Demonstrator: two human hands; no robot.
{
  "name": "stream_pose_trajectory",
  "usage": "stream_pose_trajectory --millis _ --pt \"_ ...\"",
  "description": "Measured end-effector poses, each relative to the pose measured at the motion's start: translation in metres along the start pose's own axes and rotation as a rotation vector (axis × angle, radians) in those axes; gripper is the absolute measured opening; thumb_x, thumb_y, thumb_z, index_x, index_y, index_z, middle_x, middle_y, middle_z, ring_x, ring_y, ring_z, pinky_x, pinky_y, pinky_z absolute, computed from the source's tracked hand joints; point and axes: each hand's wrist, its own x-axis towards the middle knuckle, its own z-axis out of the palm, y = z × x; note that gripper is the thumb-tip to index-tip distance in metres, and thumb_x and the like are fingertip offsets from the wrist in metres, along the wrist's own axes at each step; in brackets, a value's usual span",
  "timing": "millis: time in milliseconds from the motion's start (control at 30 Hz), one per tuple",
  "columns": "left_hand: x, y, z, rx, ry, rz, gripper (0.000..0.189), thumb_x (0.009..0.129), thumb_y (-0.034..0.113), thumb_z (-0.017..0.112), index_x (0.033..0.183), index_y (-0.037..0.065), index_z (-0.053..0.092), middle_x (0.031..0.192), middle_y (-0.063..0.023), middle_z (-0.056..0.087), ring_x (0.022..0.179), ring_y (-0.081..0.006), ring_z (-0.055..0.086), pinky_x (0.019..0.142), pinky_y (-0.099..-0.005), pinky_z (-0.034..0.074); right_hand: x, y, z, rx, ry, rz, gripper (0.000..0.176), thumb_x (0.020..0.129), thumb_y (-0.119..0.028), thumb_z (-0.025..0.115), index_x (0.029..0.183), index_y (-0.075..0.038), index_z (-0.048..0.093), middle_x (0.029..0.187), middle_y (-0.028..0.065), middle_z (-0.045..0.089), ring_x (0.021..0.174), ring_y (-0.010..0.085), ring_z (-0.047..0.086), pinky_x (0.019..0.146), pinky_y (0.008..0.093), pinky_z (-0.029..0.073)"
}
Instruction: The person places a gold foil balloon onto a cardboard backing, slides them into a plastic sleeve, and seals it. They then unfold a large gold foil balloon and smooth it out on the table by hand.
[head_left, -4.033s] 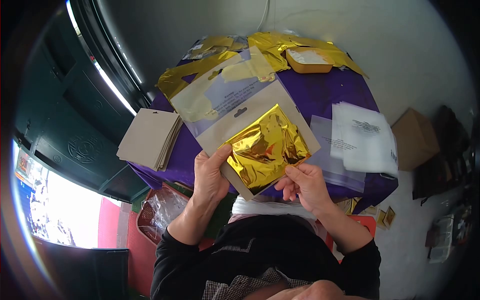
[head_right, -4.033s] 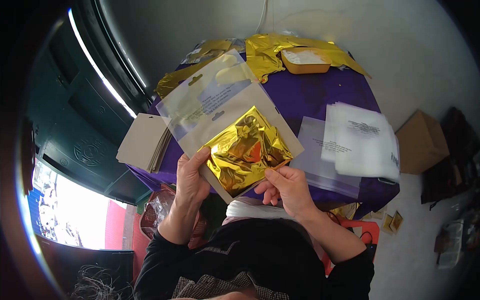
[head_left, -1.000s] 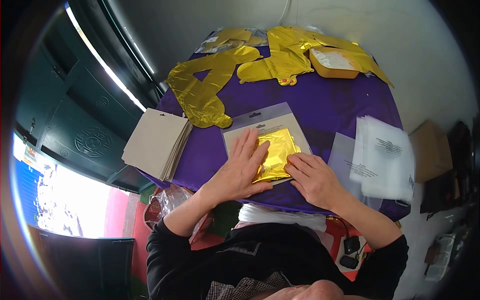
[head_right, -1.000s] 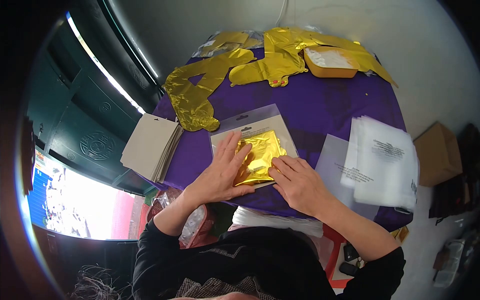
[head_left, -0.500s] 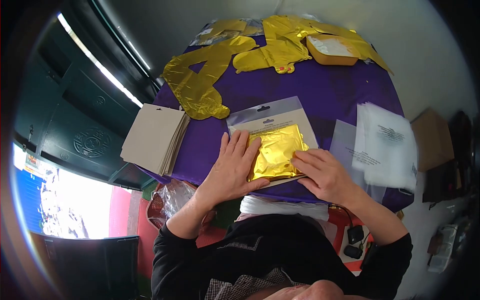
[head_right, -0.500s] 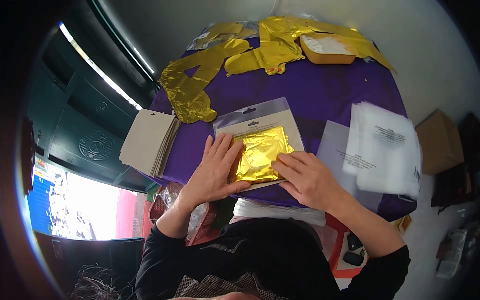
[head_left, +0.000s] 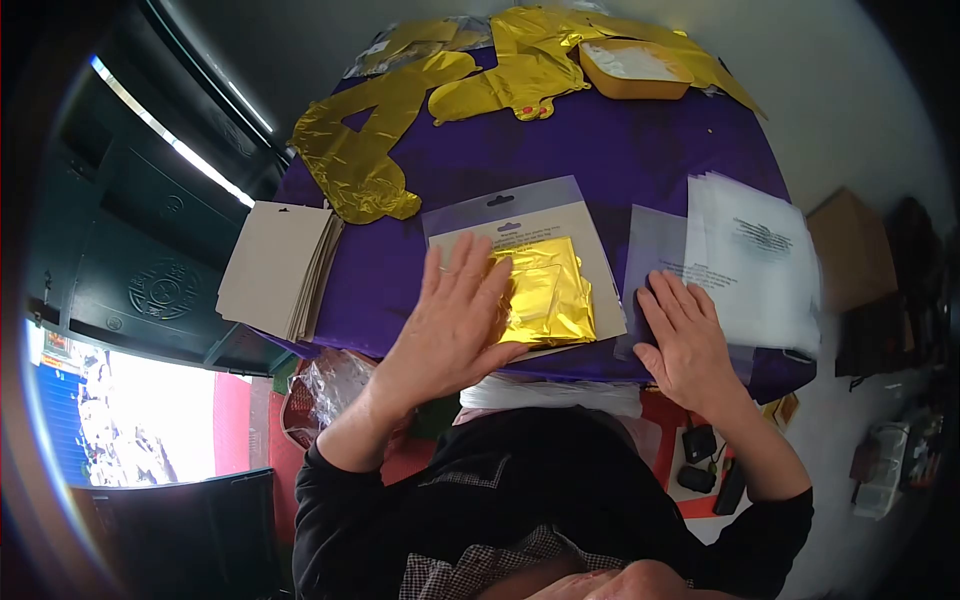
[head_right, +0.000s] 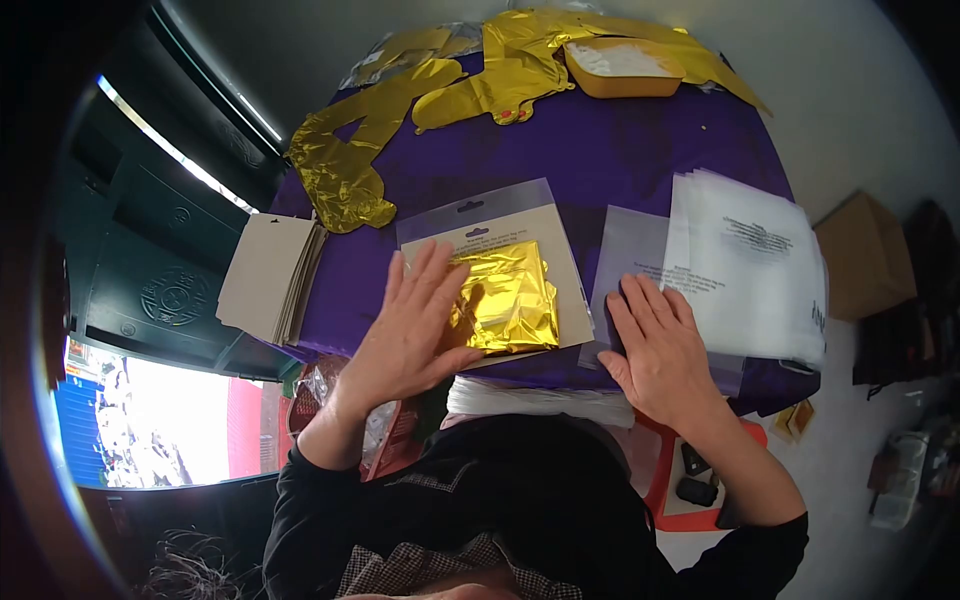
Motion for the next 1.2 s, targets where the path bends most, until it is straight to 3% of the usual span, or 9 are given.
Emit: stream_pose_trajectory --millis 167,333,500,533,633,733,833,1033,1200 --pt "0.019 0.015 0.014 0.092 -0.01 0.027 0.072 0.093 0.042 0.057 0.143 -0.003 0.032 0.149 -0.0301 0.025 0.143 -0.0448 0.019 0.117 -0.0522 0.016 0.01 0.017 -0.003 -0.038 -0.029 0.042 0.05 0.081 -0.009 0.064 0.128 0.003 0.051 0.137 0.0248 0.047 0.131 0.0387 0.042 0.109 0.0483 0.031" --pt "0.034 0.012 0.025 0.178 0.079 0.08 0.078 0.09 0.058 0.05 0.138 -0.003 0.041 0.142 -0.0311 0.036 0.136 -0.0484 0.028 0.11 -0.0586 0.023 0.012 0.027 -0.011 -0.188 0.015 0.126 0.048 0.078 -0.002 0.062 0.125 0.003 0.053 0.136 0.025 0.048 0.128 0.0396 0.044 0.107 0.0479 0.032" --pt "0.034 0.009 0.04 0.2 0.093 0.042 0.084 0.088 0.065 0.046 0.14 -0.001 0.04 0.143 -0.0306 0.035 0.136 -0.0477 0.028 0.107 -0.0624 0.024 0.027 0.03 -0.023 0.04 -0.009 0.091 0.047 0.079 -0.003 0.064 0.125 0.003 0.053 0.138 0.0249 0.046 0.129 0.0406 0.043 0.106 0.0458 0.034" --pt "0.033 0.009 0.041 0.193 0.084 0.035 0.084 0.088 0.065 0.046 0.14 -0.001 0.04 0.143 -0.0305 0.035 0.136 -0.0477 0.028 0.107 -0.0623 0.024 0.035 0.03 -0.026 0.043 0.072 0.054 0.04 0.079 -0.005 0.066 0.118 0.003 0.058 0.125 0.0225 0.057 0.119 0.0393 0.051 0.1 0.0443 0.04" --pt "0.033 0.008 0.04 0.183 0.084 0.025 0.083 0.089 0.065 0.045 0.141 0.0 0.04 0.143 -0.0305 0.035 0.136 -0.0479 0.029 0.107 -0.0626 0.024 0.059 0.045 -0.025 0.134 0.104 0.034 0.024 0.079 -0.007 0.067 0.101 0.001 0.063 0.099 0.0181 0.065 0.099 0.0361 0.059 0.086 0.0428 0.046" --pt "0.032 0.007 0.039 0.169 0.055 0.023 0.085 0.09 0.067 0.039 0.141 -0.001 0.037 0.144 -0.0305 0.034 0.137 -0.0479 0.028 0.108 -0.0627 0.021 0.094 0.073 -0.021 0.143 0.088 0.042 0.011 0.081 -0.01 0.066 0.087 -0.001 0.063 0.08 0.0146 0.064 0.082 0.034 0.059 0.074 0.0423 0.046" --pt "0.032 0.006 0.038 0.153 0.053 0.027 0.085 0.09 0.067 0.039 0.141 -0.001 0.038 0.144 -0.0306 0.034 0.136 -0.0488 0.028 0.108 -0.0629 0.021 0.137 0.11 -0.013 0.021 0.121 0.068 0.009 0.084 -0.011 0.062 0.083 -0.002 0.062 0.081 0.0152 0.063 0.079 0.0341 0.059 0.07 0.0427 0.046" --pt "0.035 0.007 0.025 0.069 -0.001 0.019 0.1 0.08 0.078 0.046 0.141 -0.002 0.037 0.143 -0.0346 0.032 0.135 -0.0521 0.027 0.106 -0.0654 0.022 0.223 0.199 0.004 -0.145 0.312 0.164 0.014 0.084 -0.007 0.055 0.084 -0.001 0.068 0.088 0.0211 0.066 0.087 0.0389 0.063 0.078 0.0482 0.051" --pt "0.038 0.007 0.02 0.027 -0.073 -0.009 0.097 0.081 0.075 0.049 0.141 0.0 0.038 0.144 -0.0339 0.031 0.136 -0.0521 0.026 0.107 -0.0663 0.021 0.286 0.271 0.021 -0.216 0.182 0.356 0.015 0.083 -0.007 0.055 0.084 -0.003 0.07 0.089 0.0239 0.066 0.09 0.0409 0.064 0.078 0.0499 0.051"
